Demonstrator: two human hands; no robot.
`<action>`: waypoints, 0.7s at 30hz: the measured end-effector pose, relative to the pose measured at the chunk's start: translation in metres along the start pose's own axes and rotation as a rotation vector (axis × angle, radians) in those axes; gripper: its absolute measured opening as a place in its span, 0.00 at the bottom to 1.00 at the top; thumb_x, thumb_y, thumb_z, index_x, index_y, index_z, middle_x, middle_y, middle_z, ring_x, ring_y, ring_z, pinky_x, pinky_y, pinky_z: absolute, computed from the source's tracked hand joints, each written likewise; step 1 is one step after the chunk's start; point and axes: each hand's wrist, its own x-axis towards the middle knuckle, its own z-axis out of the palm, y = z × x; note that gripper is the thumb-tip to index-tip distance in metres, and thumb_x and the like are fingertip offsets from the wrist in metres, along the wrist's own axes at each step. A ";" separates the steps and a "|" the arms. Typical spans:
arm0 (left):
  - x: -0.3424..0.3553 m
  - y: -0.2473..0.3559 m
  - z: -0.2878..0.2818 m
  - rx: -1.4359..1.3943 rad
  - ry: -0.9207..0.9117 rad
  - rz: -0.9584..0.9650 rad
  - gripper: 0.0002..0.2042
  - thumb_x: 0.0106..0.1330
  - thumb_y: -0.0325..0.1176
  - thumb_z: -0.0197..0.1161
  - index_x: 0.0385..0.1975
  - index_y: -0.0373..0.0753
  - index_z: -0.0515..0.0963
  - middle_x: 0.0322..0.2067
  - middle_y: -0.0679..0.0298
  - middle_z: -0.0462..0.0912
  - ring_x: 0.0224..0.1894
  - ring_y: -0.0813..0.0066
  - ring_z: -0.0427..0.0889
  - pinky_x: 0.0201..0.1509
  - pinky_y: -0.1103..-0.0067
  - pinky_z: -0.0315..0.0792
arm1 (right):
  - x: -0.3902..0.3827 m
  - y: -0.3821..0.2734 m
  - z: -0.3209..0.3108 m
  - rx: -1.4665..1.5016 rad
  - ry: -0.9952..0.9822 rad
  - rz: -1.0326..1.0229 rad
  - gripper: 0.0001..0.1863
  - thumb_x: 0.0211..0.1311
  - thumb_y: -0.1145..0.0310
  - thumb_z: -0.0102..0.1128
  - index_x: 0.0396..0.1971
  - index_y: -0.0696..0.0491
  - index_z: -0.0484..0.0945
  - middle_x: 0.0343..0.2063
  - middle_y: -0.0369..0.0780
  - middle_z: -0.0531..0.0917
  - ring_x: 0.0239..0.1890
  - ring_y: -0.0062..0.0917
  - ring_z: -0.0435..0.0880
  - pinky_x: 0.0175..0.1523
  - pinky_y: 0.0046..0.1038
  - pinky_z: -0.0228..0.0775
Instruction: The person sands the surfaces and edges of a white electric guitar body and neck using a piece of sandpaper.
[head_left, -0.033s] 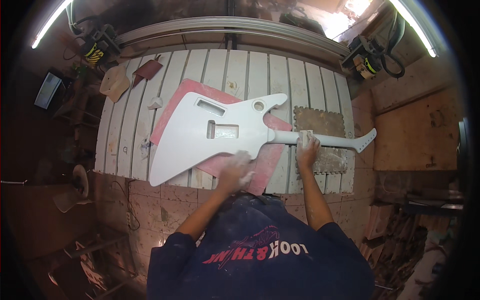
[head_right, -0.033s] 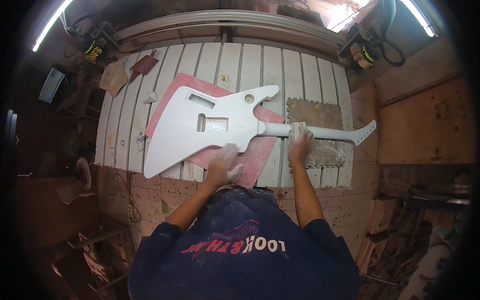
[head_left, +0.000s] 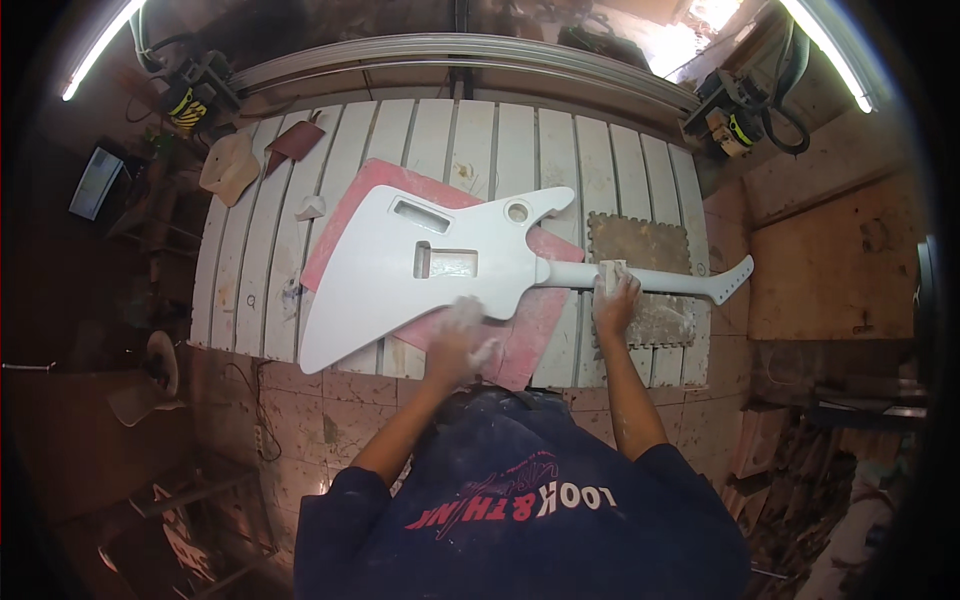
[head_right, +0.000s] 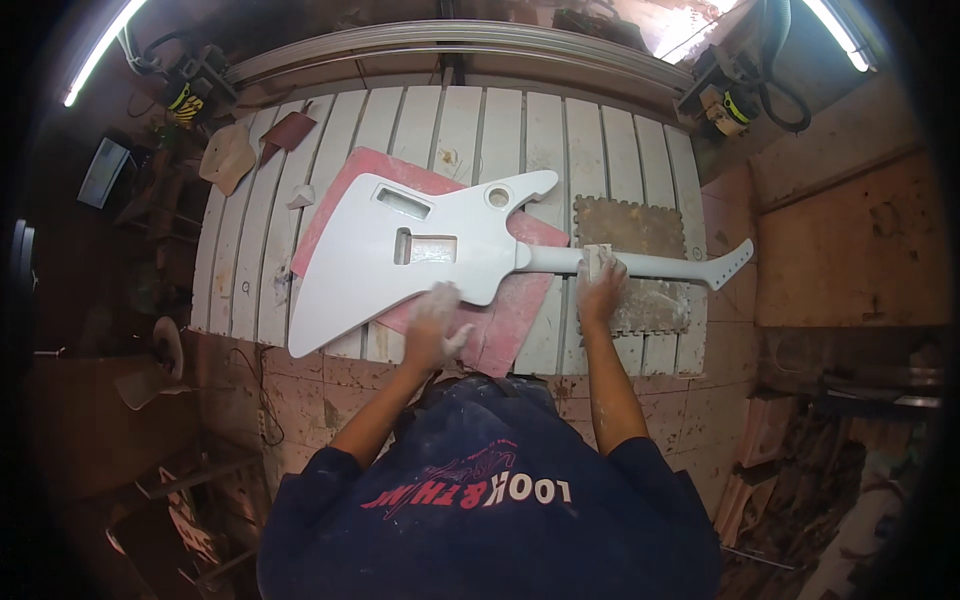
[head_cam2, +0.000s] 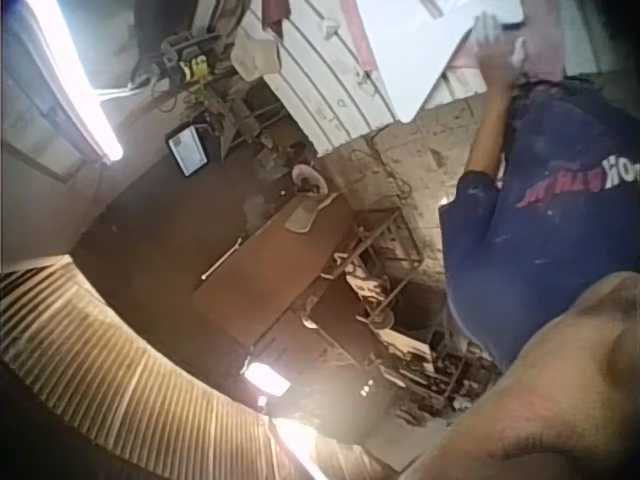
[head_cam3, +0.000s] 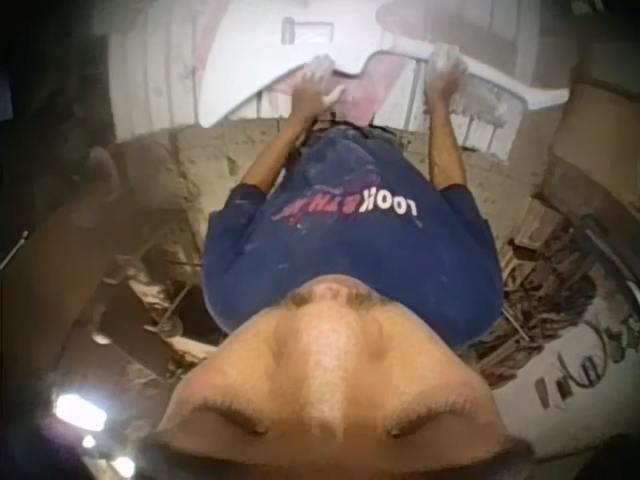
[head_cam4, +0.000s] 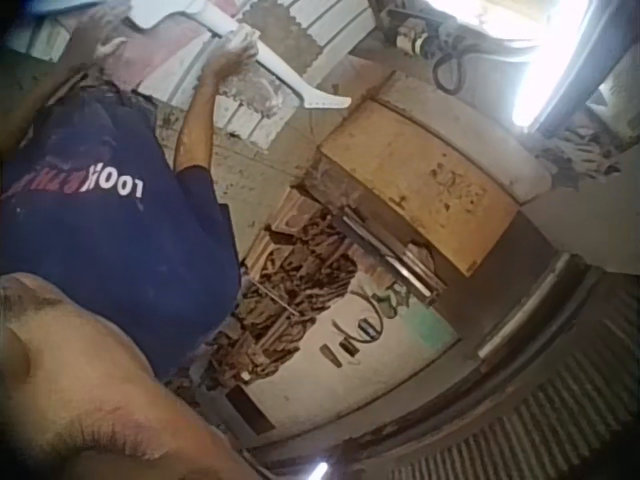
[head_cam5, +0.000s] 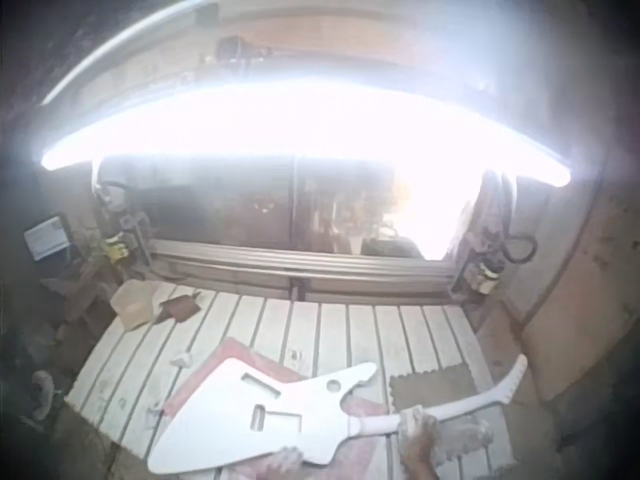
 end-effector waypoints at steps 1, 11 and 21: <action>-0.001 -0.006 -0.005 0.003 -0.003 -0.003 0.40 0.67 0.55 0.66 0.72 0.34 0.67 0.75 0.48 0.61 0.76 0.49 0.62 0.77 0.53 0.56 | 0.000 -0.004 0.000 0.002 -0.004 0.002 0.29 0.63 0.54 0.69 0.59 0.54 0.76 0.55 0.51 0.77 0.60 0.51 0.73 0.66 0.50 0.66; 0.019 0.019 -0.001 0.260 -0.006 -0.165 0.44 0.57 0.66 0.69 0.73 0.51 0.70 0.75 0.40 0.57 0.78 0.34 0.50 0.76 0.40 0.46 | -0.001 -0.008 -0.004 0.046 0.025 -0.024 0.27 0.64 0.53 0.68 0.56 0.54 0.77 0.55 0.50 0.77 0.59 0.51 0.74 0.65 0.51 0.66; 0.032 0.022 -0.001 0.259 0.044 -0.163 0.44 0.57 0.66 0.70 0.72 0.48 0.71 0.76 0.46 0.58 0.79 0.38 0.50 0.76 0.39 0.47 | -0.001 -0.005 0.001 0.009 0.024 -0.002 0.27 0.64 0.53 0.68 0.58 0.51 0.78 0.56 0.48 0.78 0.60 0.50 0.75 0.65 0.50 0.67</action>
